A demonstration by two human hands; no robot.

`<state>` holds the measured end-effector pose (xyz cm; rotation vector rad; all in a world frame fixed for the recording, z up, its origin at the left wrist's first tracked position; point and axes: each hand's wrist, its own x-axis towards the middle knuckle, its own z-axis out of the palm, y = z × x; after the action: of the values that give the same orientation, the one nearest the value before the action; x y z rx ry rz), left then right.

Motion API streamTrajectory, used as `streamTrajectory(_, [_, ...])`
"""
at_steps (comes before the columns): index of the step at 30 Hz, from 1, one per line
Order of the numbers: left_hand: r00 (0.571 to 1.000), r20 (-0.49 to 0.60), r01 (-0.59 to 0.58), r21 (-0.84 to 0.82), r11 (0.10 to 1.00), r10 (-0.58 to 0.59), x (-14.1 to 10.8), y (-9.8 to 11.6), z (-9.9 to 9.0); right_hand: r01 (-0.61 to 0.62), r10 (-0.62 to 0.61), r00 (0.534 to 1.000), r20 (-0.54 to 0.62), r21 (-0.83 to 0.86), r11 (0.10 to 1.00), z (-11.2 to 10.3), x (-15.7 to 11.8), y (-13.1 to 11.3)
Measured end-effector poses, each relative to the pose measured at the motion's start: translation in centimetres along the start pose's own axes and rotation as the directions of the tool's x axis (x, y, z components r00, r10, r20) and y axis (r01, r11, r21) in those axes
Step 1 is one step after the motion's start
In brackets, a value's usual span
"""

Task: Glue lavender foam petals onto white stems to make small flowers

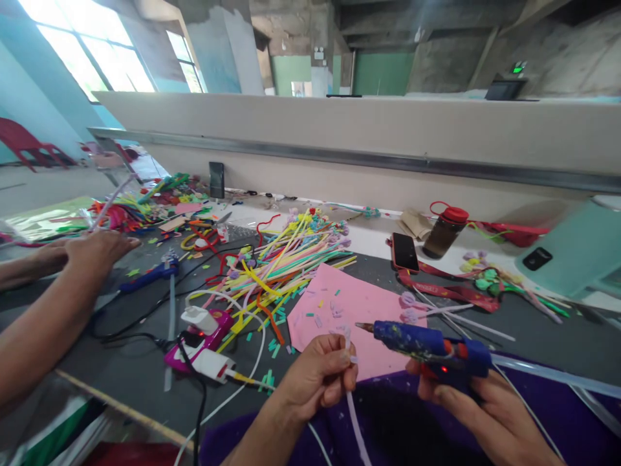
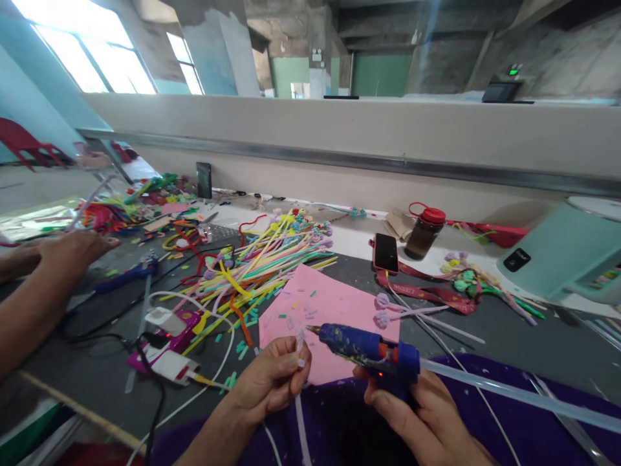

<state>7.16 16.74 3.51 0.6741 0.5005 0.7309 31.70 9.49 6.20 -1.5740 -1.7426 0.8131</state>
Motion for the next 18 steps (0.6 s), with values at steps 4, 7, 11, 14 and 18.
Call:
streamTrajectory(4, [1.000, 0.007, 0.003, 0.012, 1.000, -0.003, 0.09, -0.18, -0.19, 0.044, -0.047, 0.998, -0.041, -0.080, 0.996, -0.34, -0.46, 0.30])
streamTrajectory(7, [1.000, 0.005, 0.005, 0.025, 1.000, -0.006, 0.11, -0.23, -0.18, 0.050, -0.056, 0.997, -0.044, -0.125, 0.991, -0.47, -0.67, -0.07])
streamTrajectory(11, [1.000, 0.003, 0.012, 0.039, 0.999, -0.012, 0.05, -0.11, 0.04, 0.101, -0.110, 0.993, -0.035, -0.209, 0.973, -0.51, -0.75, -0.45])
streamTrajectory(14, [1.000, 0.005, 0.013, 0.041, 0.999, -0.013, 0.01, -0.02, 0.18, 0.144, -0.156, 0.987, -0.031, -0.238, 0.961, -0.47, -0.64, -0.48])
streamTrajectory(18, [1.000, 0.003, 0.012, 0.040, 0.999, -0.013, 0.00, -0.01, 0.25, 0.154, -0.164, 0.986, -0.014, -0.268, 0.951, -0.33, -0.51, -0.59])
